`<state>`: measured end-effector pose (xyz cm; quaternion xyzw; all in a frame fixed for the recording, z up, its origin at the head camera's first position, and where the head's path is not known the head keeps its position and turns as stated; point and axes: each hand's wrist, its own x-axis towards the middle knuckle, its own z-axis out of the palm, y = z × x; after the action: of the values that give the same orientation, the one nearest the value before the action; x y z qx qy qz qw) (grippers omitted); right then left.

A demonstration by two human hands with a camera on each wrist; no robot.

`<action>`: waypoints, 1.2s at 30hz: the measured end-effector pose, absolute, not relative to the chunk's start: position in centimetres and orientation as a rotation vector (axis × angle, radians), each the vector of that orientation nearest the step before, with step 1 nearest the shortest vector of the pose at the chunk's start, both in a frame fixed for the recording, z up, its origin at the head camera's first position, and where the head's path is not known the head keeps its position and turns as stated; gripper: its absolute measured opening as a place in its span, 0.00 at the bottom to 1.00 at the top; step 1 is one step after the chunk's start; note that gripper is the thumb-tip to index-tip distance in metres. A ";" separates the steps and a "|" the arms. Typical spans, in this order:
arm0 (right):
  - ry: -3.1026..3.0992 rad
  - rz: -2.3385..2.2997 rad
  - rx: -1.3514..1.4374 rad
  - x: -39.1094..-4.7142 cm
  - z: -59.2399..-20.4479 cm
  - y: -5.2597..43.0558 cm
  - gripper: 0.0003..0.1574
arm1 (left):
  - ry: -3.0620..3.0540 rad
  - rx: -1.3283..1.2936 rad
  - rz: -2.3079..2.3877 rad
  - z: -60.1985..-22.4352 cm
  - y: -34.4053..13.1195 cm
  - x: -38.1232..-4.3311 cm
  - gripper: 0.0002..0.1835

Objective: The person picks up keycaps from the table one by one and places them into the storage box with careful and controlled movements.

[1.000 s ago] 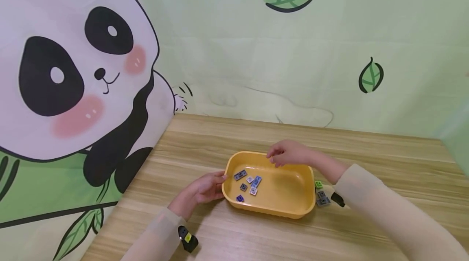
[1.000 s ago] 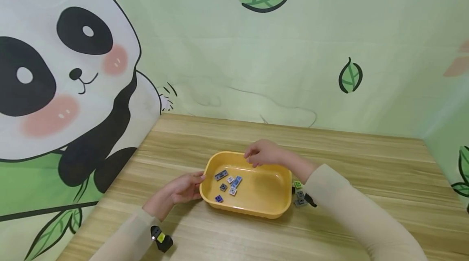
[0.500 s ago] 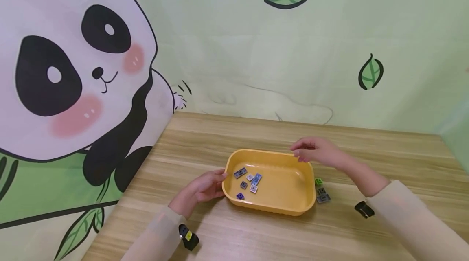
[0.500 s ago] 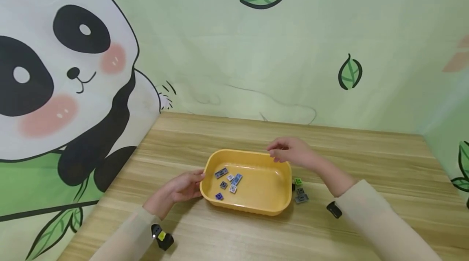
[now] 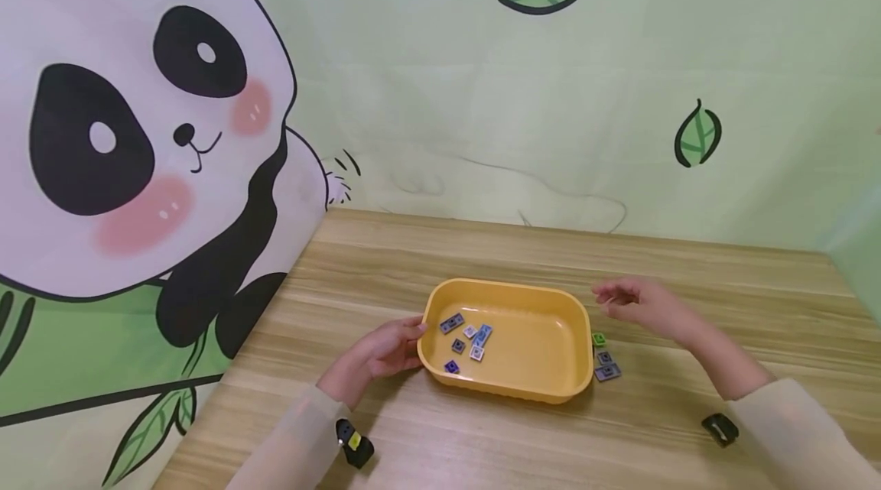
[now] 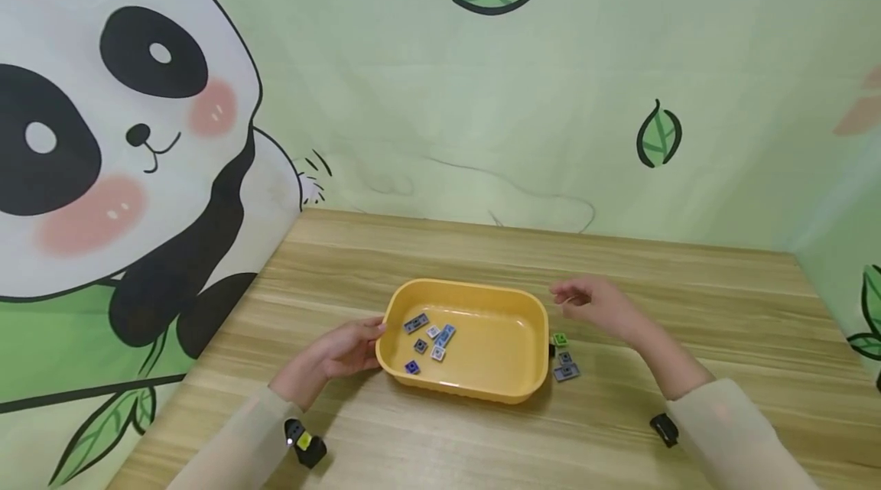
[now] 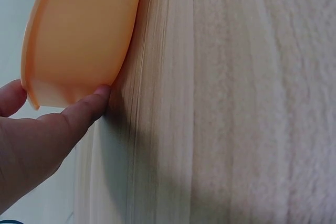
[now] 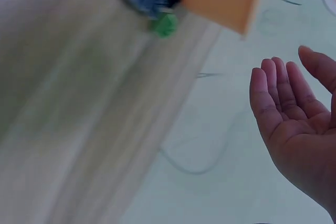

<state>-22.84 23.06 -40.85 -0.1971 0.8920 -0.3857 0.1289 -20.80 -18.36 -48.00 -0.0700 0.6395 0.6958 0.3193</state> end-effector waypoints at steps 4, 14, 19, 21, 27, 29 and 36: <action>2.564 -1.103 -0.578 -23.0 -42.9 24.0 0.27 | 1.673 -0.169 1.838 -48.2 -18.4 -20.8 0.32; 2.522 -1.017 -0.647 -23.9 -46.1 25.9 0.31 | 1.668 -0.155 1.842 -48.2 -18.4 -20.9 0.32; 2.523 -0.969 -0.687 -24.0 -46.9 25.9 0.32 | 1.675 -0.145 1.840 -48.2 -18.5 -20.8 0.33; 2.538 -0.944 -0.701 -24.1 -47.0 25.7 0.31 | 1.677 -0.148 1.844 -48.2 -18.5 -20.8 0.32; 2.563 -0.922 -0.748 -24.2 -47.5 25.1 0.26 | 1.680 -0.159 1.847 -48.3 -18.4 -20.8 0.32; 2.570 -0.919 -0.773 -24.3 -47.8 25.1 0.25 | 1.680 -0.162 1.848 -48.3 -18.4 -20.8 0.32; 2.558 -0.924 -0.832 -24.7 -48.3 24.9 0.24 | 1.689 -0.136 1.849 -48.2 -18.5 -20.7 0.32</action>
<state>-24.67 24.88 -48.31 -0.2893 0.8895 -0.3213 0.1480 -20.67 -18.46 -48.25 -0.0517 0.6398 0.7007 0.3115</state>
